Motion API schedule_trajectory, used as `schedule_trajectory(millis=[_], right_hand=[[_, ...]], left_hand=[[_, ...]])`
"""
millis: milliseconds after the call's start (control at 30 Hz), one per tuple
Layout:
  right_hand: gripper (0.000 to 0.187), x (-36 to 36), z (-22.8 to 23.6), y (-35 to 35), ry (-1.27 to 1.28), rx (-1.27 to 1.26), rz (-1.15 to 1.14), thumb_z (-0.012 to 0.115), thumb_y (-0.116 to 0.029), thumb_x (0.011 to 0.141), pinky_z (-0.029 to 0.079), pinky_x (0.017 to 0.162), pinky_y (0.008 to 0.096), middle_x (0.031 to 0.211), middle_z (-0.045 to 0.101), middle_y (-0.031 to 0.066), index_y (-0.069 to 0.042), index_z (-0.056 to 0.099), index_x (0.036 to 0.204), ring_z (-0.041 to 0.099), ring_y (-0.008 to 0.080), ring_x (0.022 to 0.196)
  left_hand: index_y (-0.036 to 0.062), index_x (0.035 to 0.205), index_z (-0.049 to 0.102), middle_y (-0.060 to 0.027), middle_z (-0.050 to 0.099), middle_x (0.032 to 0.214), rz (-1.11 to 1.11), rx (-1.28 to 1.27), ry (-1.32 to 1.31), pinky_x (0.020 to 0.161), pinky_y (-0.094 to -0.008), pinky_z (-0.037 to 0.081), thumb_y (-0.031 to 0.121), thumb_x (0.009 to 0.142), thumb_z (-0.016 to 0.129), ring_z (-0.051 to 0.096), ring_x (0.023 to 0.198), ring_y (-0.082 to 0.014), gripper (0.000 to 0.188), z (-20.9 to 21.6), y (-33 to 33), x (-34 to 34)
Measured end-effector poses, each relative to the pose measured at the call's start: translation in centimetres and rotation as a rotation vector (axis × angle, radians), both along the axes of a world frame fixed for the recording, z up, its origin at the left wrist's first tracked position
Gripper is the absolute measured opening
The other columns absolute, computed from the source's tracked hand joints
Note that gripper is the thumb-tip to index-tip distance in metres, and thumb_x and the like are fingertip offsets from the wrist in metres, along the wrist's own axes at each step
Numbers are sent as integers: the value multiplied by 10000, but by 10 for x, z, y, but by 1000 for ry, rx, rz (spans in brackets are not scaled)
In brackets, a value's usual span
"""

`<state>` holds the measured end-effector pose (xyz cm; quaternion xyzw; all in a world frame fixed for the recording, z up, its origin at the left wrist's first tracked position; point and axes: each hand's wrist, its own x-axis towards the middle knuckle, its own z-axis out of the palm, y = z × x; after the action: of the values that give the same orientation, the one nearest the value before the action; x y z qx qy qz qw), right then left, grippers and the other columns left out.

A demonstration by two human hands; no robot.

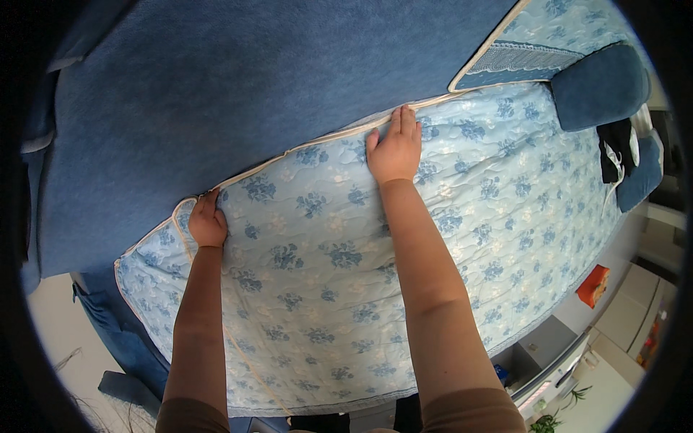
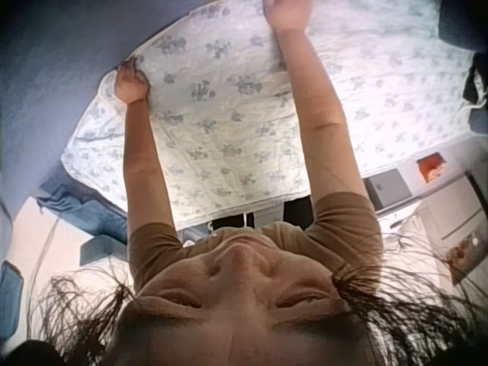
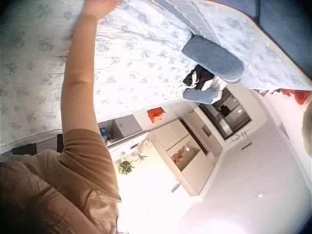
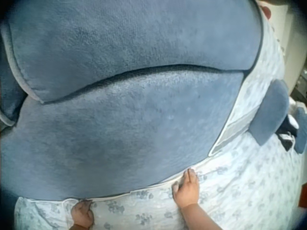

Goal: The person arranges a blue sofa by placing a floral patterned cover over the seat cushions and smoothing it out. They then position the back cushions and arrange several stuffed toys along the top of the sofa backrest.

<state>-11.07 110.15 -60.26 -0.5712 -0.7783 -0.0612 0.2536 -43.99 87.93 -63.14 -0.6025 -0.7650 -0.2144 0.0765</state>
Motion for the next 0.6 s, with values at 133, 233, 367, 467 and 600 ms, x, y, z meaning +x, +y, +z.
schedule_trajectory(millis=[133, 233, 367, 467, 600], right_hand=[[510, 1, 9, 9, -177, -77, 32, 499, -327, 797, 302, 1052, 414, 1193, 540, 215, 85, 581, 1086, 464, 329, 1167], [419, 0, 35, 37, -348, -330, 58, 469, -325, 802, 366, 997, 376, 1042, 630, 190, 30, 661, 916, 563, 315, 1017], [440, 0, 29, 60, -382, -517, 11, 401, -348, 824, 375, 989, 356, 862, 674, 155, -40, 708, 758, 593, 308, 955], [437, 0, 22, 65, -393, -557, -6, 406, -342, 832, 370, 996, 359, 900, 665, 169, -21, 700, 794, 585, 310, 980], [442, 8, 11, 51, -426, -363, 115, 405, -317, 868, 330, 1027, 380, 1088, 607, 201, 34, 641, 995, 528, 310, 1091]], left_hand=[[95, 1053, 655, -139, 638, 982, -1, 11, 9, 717, -395, 505, 101, 725, 468, 611, 829, -325, 378, -2, -2, -2], [100, 1052, 656, -135, 640, 971, -8, 13, 8, 712, -394, 506, 101, 722, 466, 610, 821, -324, 381, -2, -1, -4], [104, 1043, 661, -123, 644, 954, 12, -6, -23, 703, -392, 507, 100, 715, 462, 611, 810, -316, 383, 1, 2, 0], [108, 1030, 667, -116, 645, 922, 18, -32, -22, 684, -395, 508, 101, 708, 464, 611, 795, -311, 380, 4, 4, 1], [109, 1018, 672, -119, 644, 885, -4, -16, 6, 668, -397, 508, 110, 702, 469, 611, 780, -313, 376, -2, 6, -5]])
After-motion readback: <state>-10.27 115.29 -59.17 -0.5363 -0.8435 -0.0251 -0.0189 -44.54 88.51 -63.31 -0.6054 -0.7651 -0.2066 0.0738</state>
